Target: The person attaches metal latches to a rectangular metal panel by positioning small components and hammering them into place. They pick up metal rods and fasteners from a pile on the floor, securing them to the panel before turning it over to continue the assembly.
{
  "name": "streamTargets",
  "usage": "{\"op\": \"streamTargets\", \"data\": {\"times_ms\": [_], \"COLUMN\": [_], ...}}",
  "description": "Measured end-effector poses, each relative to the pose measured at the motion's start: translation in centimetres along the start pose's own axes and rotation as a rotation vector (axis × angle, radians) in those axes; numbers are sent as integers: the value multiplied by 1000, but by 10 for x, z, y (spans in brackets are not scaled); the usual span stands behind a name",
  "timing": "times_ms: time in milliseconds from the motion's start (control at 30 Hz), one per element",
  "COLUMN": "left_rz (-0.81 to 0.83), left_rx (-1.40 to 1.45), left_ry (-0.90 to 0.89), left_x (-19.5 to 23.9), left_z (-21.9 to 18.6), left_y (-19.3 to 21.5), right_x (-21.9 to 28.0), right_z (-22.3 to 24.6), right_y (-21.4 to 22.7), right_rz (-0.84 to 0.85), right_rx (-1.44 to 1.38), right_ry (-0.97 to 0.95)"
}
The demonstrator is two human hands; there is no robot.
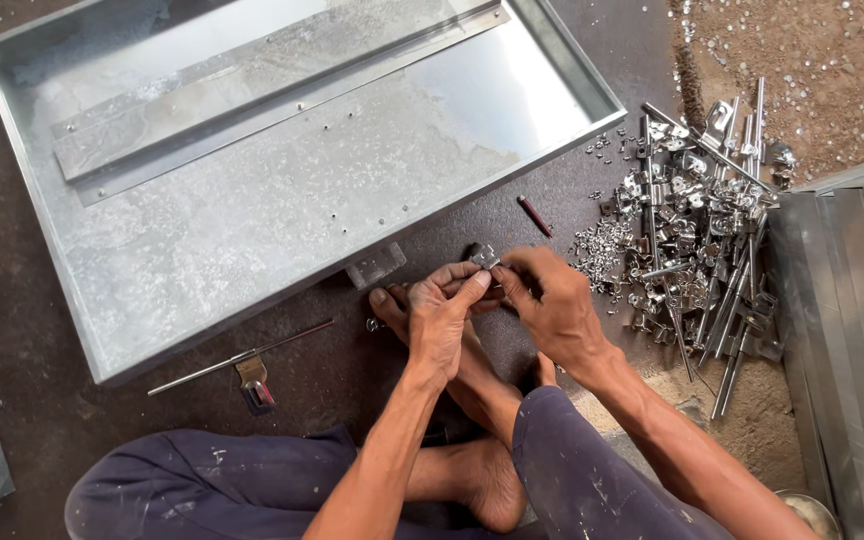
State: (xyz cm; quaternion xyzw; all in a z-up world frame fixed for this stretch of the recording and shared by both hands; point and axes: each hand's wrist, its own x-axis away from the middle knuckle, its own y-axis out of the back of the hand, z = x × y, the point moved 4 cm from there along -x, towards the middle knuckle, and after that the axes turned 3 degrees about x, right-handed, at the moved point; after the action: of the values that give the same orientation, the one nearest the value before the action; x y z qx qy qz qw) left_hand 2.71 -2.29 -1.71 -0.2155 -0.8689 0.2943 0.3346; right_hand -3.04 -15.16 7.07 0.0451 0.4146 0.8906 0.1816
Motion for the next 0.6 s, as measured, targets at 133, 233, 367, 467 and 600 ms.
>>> {"op": "streamTargets", "data": {"times_ms": [133, 233, 367, 467, 600], "left_rz": [-70, -87, -59, -4, 25], "left_rx": [-199, -424, -800, -910, -968], "left_ry": [-63, -173, -401, -565, -560], "left_x": [5, 15, 35, 45, 48], "left_z": [-11, -26, -52, -66, -72], "left_y": [1, -2, -15, -24, -22], "right_x": [-2, -4, -5, -8, -8], "right_z": [-19, -19, -5, 8, 13], "right_y": [9, 14, 8, 4, -2], "right_rz": [8, 87, 134, 56, 77], "right_rx": [-325, -439, -304, -149, -196], "right_ry": [-352, -329, -111, 111, 26]}}
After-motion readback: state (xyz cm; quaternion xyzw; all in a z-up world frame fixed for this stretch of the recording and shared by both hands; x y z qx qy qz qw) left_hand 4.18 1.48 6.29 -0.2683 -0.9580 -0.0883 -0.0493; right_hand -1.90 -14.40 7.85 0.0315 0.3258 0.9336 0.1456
